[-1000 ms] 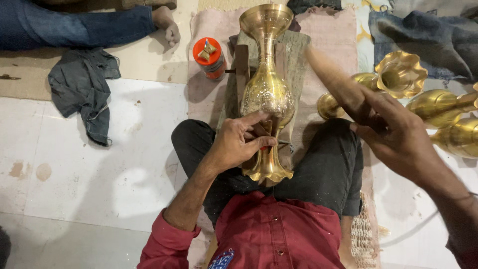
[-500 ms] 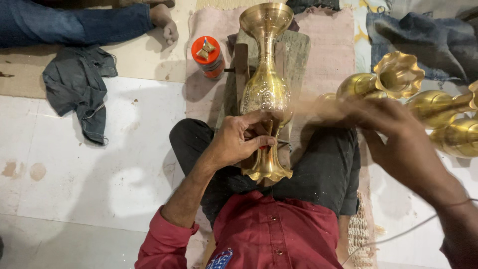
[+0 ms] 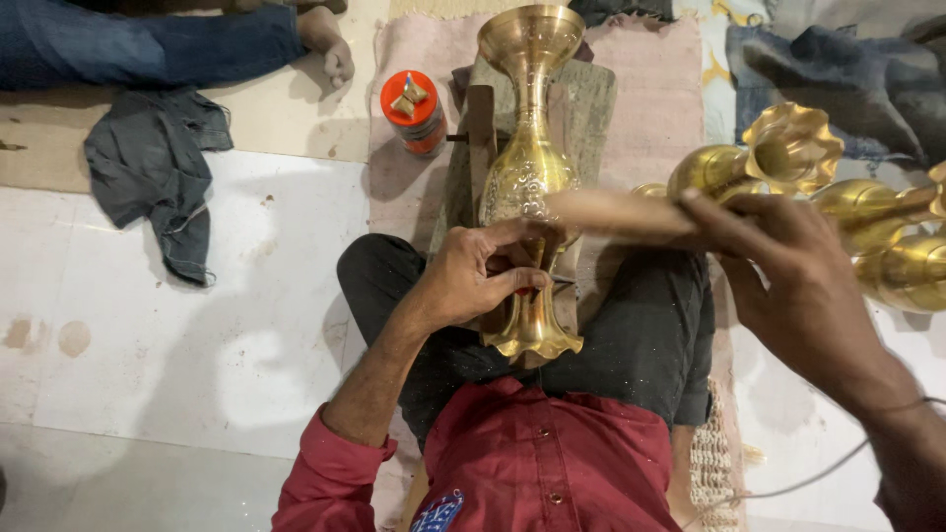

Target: The person sits on the floor with a brass vase clamped to a wooden block on their lap and hammers a chisel against the vase's surface to engrave decorative patterns, repositioning the chisel around the vase between hammer strikes and occasionally using a small tool near the vase's base.

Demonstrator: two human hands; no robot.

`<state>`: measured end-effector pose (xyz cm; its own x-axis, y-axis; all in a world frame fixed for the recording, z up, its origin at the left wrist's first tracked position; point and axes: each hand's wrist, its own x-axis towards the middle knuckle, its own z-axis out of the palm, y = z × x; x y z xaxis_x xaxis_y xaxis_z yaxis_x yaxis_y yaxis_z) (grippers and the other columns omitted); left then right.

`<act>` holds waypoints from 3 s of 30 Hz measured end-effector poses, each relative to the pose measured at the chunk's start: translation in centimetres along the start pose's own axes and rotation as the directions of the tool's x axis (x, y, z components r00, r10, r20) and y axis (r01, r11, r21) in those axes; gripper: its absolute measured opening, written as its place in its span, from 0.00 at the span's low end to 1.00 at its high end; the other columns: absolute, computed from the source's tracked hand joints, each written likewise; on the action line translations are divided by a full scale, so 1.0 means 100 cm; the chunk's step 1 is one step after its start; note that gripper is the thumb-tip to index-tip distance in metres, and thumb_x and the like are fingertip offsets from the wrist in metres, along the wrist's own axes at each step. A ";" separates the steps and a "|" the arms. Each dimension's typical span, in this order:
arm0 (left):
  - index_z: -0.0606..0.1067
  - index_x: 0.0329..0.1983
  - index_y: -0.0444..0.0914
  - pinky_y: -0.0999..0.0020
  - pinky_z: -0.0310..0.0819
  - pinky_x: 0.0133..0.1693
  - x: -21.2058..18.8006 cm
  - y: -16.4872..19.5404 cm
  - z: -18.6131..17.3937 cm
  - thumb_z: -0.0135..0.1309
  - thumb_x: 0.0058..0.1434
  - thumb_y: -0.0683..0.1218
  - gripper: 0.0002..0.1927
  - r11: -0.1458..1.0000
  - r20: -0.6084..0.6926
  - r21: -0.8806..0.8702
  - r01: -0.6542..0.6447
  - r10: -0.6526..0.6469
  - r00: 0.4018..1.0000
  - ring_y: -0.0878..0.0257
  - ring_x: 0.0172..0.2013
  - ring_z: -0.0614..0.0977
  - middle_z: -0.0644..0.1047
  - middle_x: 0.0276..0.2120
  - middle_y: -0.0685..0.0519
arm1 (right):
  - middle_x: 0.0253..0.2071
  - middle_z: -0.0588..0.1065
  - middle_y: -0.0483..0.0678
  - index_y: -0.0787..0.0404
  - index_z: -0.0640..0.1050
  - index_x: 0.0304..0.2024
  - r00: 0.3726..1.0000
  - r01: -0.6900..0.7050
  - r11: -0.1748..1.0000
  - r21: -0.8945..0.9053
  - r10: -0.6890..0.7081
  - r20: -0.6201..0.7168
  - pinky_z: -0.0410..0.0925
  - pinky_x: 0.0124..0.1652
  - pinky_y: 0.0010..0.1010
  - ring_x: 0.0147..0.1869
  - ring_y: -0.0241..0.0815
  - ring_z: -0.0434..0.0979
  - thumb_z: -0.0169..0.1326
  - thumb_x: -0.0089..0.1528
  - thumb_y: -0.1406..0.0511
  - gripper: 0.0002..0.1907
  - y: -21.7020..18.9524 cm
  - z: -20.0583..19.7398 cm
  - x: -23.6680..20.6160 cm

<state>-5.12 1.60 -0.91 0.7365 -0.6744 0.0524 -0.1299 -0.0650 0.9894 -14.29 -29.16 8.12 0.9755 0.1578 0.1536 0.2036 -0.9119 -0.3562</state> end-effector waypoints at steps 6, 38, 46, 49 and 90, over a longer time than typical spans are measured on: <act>0.78 0.58 0.37 0.72 0.81 0.41 0.002 -0.007 0.001 0.70 0.60 0.43 0.23 0.985 -0.060 0.165 -0.056 0.067 0.996 0.71 0.36 0.84 0.87 0.37 0.53 | 0.51 0.75 0.54 0.50 0.73 0.66 0.997 0.057 0.991 -0.125 -0.062 -0.038 0.75 0.47 0.34 0.48 0.47 0.78 0.59 0.60 0.73 0.31 0.008 0.002 -0.007; 0.73 0.65 0.36 0.72 0.86 0.45 -0.012 -0.044 0.009 0.67 0.61 0.40 0.29 0.979 -0.189 -0.154 -0.131 0.101 0.977 0.69 0.40 0.86 0.84 0.40 0.54 | 0.52 0.73 0.59 0.53 0.69 0.74 0.980 -0.055 0.979 -0.197 0.091 0.178 0.77 0.39 0.34 0.42 0.46 0.76 0.58 0.62 0.67 0.35 -0.026 -0.027 0.027; 0.71 0.67 0.35 0.72 0.86 0.45 -0.011 -0.047 0.012 0.66 0.61 0.37 0.30 0.964 -0.200 -0.213 -0.159 0.116 0.973 0.70 0.40 0.85 0.84 0.38 0.54 | 0.56 0.71 0.59 0.50 0.69 0.76 0.965 -0.059 0.987 -0.151 0.095 0.243 0.78 0.42 0.34 0.47 0.48 0.78 0.55 0.63 0.68 0.36 -0.024 -0.027 0.036; 0.72 0.65 0.34 0.72 0.85 0.44 -0.010 -0.047 0.012 0.67 0.61 0.38 0.29 0.973 -0.199 -0.182 -0.141 0.104 0.974 0.70 0.39 0.85 0.84 0.38 0.53 | 0.51 0.77 0.45 0.39 0.74 0.68 0.953 0.278 0.720 -0.635 -0.123 0.277 0.75 0.47 0.35 0.46 0.41 0.76 0.55 0.63 0.67 0.31 -0.025 -0.028 0.035; 0.77 0.65 0.40 0.73 0.81 0.45 -0.005 -0.066 -0.002 0.69 0.64 0.38 0.26 0.957 -0.052 -0.203 -0.206 0.200 0.979 0.70 0.39 0.84 0.86 0.38 0.52 | 0.50 0.76 0.50 0.46 0.77 0.62 0.981 0.191 0.888 -0.419 -0.153 0.123 0.71 0.48 0.35 0.48 0.40 0.75 0.56 0.63 0.66 0.24 -0.033 -0.031 0.028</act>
<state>-4.51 2.47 -7.43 0.7291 -0.6348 0.2558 -0.1412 0.2262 0.9638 -12.46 -26.85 12.63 0.9357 0.3406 0.0917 0.3318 -0.9381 0.0995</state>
